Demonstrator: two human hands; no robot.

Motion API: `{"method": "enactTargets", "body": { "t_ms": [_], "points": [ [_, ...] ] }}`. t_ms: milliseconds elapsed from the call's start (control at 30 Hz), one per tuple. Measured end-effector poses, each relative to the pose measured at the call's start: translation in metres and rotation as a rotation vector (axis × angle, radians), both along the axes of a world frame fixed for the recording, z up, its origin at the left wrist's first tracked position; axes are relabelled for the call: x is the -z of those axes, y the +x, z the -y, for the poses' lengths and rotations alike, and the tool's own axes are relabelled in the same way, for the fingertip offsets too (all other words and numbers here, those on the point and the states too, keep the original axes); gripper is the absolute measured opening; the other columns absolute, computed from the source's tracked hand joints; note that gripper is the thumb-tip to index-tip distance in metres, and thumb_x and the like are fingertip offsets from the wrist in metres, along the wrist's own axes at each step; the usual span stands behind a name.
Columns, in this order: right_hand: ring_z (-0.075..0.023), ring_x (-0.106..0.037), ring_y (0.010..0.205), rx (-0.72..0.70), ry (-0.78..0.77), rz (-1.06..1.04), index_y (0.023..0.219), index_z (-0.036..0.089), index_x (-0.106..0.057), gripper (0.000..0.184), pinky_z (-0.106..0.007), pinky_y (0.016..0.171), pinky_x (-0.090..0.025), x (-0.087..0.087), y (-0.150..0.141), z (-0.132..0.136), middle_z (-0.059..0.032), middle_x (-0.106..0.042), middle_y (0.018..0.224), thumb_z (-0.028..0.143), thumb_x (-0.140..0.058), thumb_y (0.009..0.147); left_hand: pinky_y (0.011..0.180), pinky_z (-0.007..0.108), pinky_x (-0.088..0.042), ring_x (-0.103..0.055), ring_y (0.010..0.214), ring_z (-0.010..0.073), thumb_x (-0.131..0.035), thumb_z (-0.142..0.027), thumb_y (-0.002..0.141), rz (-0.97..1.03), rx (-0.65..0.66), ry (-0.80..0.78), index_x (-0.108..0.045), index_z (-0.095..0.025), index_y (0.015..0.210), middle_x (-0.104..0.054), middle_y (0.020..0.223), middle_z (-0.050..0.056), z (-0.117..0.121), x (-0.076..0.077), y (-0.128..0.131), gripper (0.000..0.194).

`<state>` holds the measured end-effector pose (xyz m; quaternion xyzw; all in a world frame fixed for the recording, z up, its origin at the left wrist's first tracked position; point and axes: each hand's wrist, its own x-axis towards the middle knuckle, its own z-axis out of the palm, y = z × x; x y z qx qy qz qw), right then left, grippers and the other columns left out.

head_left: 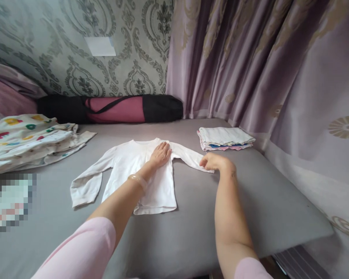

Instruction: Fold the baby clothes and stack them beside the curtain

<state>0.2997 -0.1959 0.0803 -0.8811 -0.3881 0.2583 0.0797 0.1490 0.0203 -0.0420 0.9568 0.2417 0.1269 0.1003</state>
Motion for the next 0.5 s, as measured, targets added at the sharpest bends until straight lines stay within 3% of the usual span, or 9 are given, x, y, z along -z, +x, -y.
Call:
{"method": "enactTargets", "body": {
  "t_ms": [67, 167, 267, 400, 500],
  "points": [
    [-0.0170, -0.068, 0.088, 0.028, -0.014, -0.072, 0.095, 0.019, -0.075, 0.038, -0.020, 0.073, -0.047, 0.007, 0.010, 0.004, -0.0031, -0.074, 0.099, 0.002, -0.061, 0.064, 0.119, 0.042, -0.025, -0.032, 0.143, 0.0286, -0.030, -0.038, 0.100, -0.010, -0.012, 0.007, -0.044, -0.007, 0.141, -0.040, 0.152, 0.020, 0.002, 0.000, 0.000, 0.053],
    [-0.0170, -0.067, 0.091, 0.136, 0.115, 0.068, 0.092, 0.021, -0.075, 0.029, -0.020, 0.075, -0.047, 0.020, 0.027, 0.008, -0.0028, -0.075, 0.096, 0.010, -0.060, 0.069, 0.118, 0.041, -0.026, -0.032, 0.144, 0.0278, -0.032, -0.042, 0.100, -0.013, -0.029, 0.014, -0.043, -0.009, 0.142, -0.038, 0.153, 0.019, 0.003, 0.000, 0.000, 0.055],
    [-0.0198, -0.067, 0.091, 0.244, 0.096, 0.146, 0.082, 0.021, -0.074, 0.018, -0.023, 0.075, -0.047, 0.034, 0.039, 0.008, -0.0043, -0.075, 0.092, 0.016, -0.059, 0.072, 0.118, 0.041, -0.025, -0.031, 0.144, 0.0269, -0.030, -0.043, 0.100, -0.029, -0.035, 0.010, -0.042, -0.010, 0.143, -0.038, 0.154, 0.017, 0.004, 0.000, -0.001, 0.055],
    [-0.0218, -0.067, 0.092, 0.320, 0.114, 0.112, 0.080, 0.018, -0.071, 0.016, -0.026, 0.075, -0.047, 0.044, 0.044, 0.007, -0.0086, -0.073, 0.099, 0.018, -0.069, 0.064, 0.118, 0.041, -0.023, -0.029, 0.145, 0.0288, -0.028, -0.043, 0.100, -0.053, -0.030, -0.010, -0.039, -0.007, 0.145, -0.035, 0.155, 0.018, 0.006, -0.004, -0.002, 0.058],
    [-0.0214, -0.067, 0.078, 0.375, 0.177, 0.025, 0.073, 0.016, -0.069, 0.016, -0.027, 0.068, -0.047, 0.048, 0.044, 0.010, -0.0068, -0.071, 0.082, 0.017, -0.073, 0.057, 0.119, 0.042, -0.022, -0.026, 0.146, 0.0296, -0.027, -0.043, 0.100, -0.073, -0.033, -0.023, -0.034, -0.006, 0.148, -0.031, 0.157, 0.017, 0.007, -0.006, -0.002, 0.061]
  ]
}}
